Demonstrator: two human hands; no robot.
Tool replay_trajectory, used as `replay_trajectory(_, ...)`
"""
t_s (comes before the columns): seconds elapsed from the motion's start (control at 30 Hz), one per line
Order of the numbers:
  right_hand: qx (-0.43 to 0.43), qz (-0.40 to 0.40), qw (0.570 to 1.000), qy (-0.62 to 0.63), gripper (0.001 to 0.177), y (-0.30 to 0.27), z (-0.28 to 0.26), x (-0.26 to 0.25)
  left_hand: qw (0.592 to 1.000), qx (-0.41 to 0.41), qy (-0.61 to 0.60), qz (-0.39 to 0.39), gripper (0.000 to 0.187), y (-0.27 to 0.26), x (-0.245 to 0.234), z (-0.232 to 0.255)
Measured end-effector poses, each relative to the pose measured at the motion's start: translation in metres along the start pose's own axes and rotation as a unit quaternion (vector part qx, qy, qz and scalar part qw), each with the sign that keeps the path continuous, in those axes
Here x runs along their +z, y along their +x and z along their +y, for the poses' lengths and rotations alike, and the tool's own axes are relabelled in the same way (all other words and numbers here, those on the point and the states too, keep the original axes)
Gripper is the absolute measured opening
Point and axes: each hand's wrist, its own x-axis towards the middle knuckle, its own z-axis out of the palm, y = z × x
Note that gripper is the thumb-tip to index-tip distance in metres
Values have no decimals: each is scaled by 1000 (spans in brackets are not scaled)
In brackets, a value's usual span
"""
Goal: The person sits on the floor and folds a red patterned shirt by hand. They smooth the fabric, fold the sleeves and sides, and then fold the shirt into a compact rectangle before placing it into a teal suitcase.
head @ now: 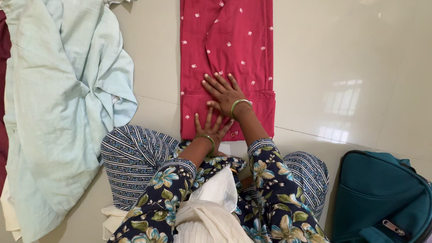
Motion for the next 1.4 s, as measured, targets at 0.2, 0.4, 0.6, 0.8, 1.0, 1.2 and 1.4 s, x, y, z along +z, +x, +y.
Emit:
replay_trajectory(0.2, 17, 145, 989, 12, 69, -48, -2, 30, 1000, 6, 1, 7, 139, -8, -3, -1)
replay_trajectory(0.4, 114, 110, 987, 27, 68, -86, 2, 51, 1000, 2, 4, 23, 142, -20, -13, 1)
replay_trajectory(0.6, 167, 117, 979, 32, 67, -72, 14, 42, 999, 3, -6, 38, 145, -19, -11, 1)
replay_trajectory(0.8, 213, 70, 974, 13, 73, -51, 37, 22, 998, 7, -11, 56, 142, -17, -6, 0)
replay_trajectory(1.0, 244, 67, 967, 14, 76, -45, 37, 17, 998, 8, -9, 66, 136, -23, -8, 1)
replay_trajectory(1.2, 231, 58, 971, 31, 74, -88, -10, 54, 999, -1, -7, 44, 130, -27, -13, 2)
replay_trajectory(1.4, 247, 59, 967, 32, 73, -80, 4, 48, 996, 4, -23, 81, 132, -29, -9, 2)
